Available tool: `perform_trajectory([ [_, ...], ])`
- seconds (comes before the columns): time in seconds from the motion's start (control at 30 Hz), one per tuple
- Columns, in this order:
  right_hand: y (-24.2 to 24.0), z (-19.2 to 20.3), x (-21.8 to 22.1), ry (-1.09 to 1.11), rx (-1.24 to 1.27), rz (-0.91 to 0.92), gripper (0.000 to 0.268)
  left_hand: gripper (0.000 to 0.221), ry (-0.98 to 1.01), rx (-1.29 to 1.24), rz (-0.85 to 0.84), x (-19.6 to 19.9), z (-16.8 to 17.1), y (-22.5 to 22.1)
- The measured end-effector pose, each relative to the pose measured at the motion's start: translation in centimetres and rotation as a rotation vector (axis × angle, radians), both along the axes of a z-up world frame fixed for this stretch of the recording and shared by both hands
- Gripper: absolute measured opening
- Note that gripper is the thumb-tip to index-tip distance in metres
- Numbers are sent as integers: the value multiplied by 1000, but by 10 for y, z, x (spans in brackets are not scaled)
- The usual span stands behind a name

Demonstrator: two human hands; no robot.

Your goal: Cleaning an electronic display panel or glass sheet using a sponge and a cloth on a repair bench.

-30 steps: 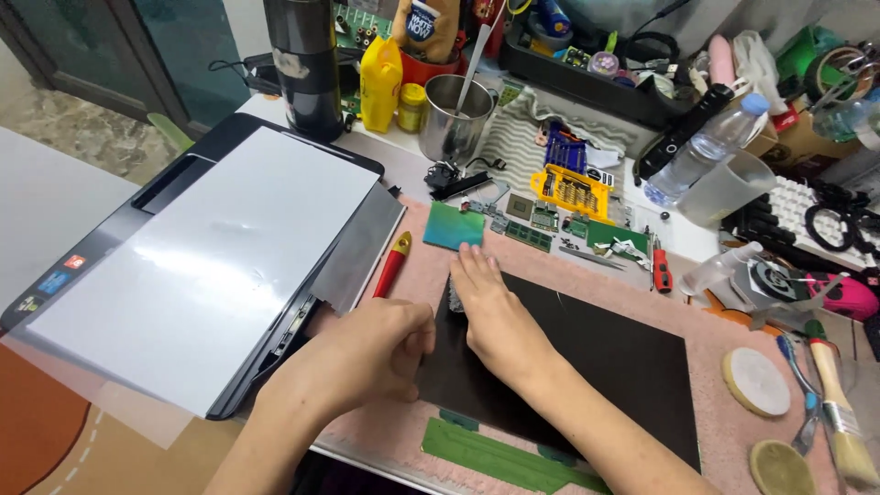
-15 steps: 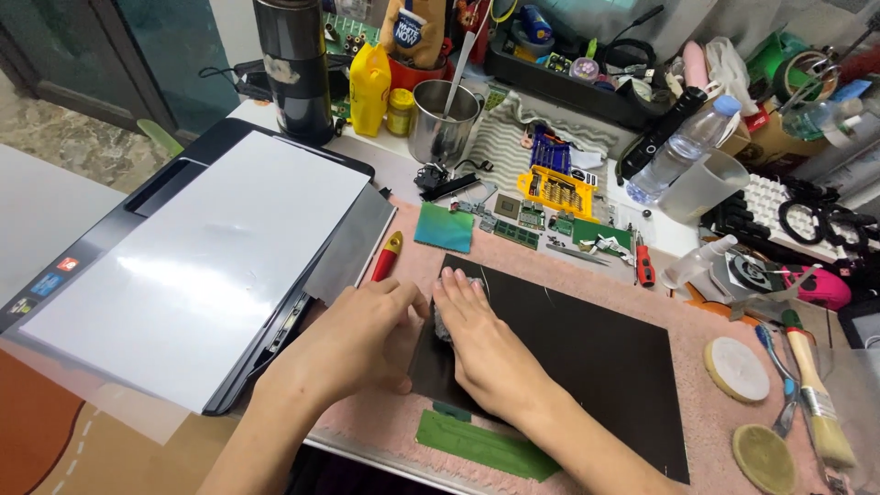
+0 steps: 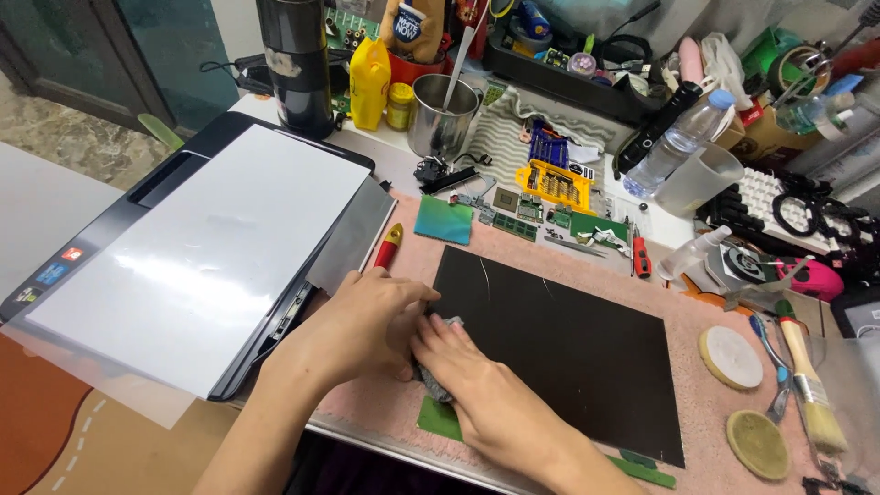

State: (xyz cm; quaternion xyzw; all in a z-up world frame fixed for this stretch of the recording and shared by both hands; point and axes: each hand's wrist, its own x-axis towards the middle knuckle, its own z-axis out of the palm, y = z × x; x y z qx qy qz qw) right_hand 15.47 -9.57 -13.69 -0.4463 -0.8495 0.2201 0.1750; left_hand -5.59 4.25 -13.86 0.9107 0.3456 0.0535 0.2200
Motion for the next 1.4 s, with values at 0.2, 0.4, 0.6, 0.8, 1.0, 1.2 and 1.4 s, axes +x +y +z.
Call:
perform_trajectory([
  [0.2, 5, 10, 12, 130, -39, 163, 81, 107, 33, -87, 3, -3, 13, -1],
  [0.4, 23, 25, 37, 175, -171, 334, 120, 106, 14, -112, 5, -6, 21, -4],
  [0.6, 30, 24, 49, 237, -174, 365, 82, 109, 14, -135, 10, -4, 29, -7],
  [0.8, 24, 18, 71, 291, -132, 388, 79, 107, 30, -146, 24, -2, 33, -10],
  [1.0, 4, 25, 97, 305, -169, 349, 86, 106, 43, -236, 87, -1, 42, -11],
  [1.2, -24, 25, 138, 271, -189, 287, 98, 104, 38, -227, 80, -1, 45, -12],
  [1.4, -59, 24, 181, 303, -178, 159, 94, 100, 75, -274, 177, 7, 60, -15],
])
